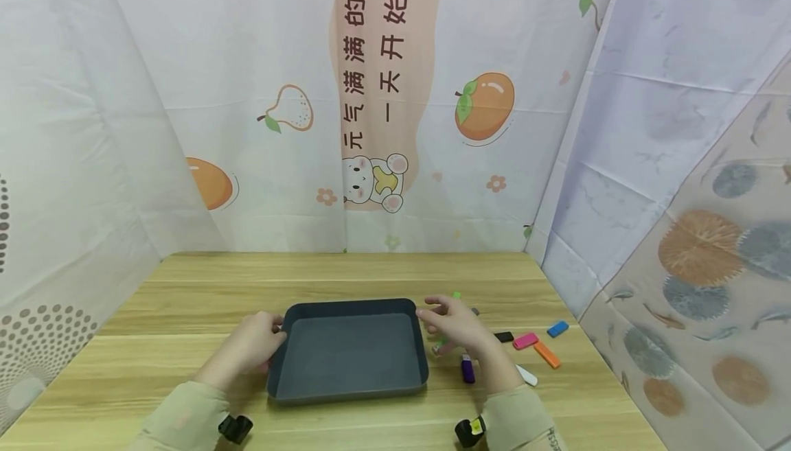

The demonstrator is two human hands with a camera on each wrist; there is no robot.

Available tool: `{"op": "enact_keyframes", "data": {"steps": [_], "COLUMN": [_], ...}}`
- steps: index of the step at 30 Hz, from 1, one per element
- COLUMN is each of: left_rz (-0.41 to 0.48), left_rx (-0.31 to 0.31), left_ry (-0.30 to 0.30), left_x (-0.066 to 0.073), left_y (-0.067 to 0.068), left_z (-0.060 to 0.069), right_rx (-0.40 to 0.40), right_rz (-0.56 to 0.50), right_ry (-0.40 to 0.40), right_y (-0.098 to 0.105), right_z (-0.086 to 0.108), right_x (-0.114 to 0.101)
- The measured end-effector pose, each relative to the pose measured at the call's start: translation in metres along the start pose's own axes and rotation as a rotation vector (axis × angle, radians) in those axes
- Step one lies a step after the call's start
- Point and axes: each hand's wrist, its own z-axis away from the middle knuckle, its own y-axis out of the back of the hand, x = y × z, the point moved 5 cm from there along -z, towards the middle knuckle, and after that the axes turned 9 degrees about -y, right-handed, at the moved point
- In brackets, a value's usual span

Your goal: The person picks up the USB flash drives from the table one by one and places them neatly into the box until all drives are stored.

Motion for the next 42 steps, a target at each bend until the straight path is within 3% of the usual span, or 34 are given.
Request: {"op": "enact_keyframes", "data": {"steps": [7, 14, 20, 31, 42], "left_rz": [0.028, 0.027, 0.025, -0.001, -0.015], "left_rx": [0.012, 0.039, 0.044, 0.031, 0.038], "left_ry": [0.004, -0.051, -0.052, -0.075, -0.082], "left_x": [-0.001, -0.001, 0.001, 0.003, 0.001], "left_y": [-0.002, -0.004, -0.004, -0.005, -0.001], "left_z": [-0.001, -0.002, -0.001, 0.000, 0.002], "right_rx": [0.006, 0.013, 0.021, 0.139, 0.255], "right_rz": [-0.010, -0.008, 0.011, 0.133, 0.320], "right_ry": [-0.012, -0.010, 0.011, 0.129, 0.202], "right_y": [0.002, 0.003, 0.005, 0.020, 0.048], "right_z": [0.001, 0.003, 0.006, 0.014, 0.026], "right_x": [0.002, 0.001, -0.003, -0.023, -0.049]}}
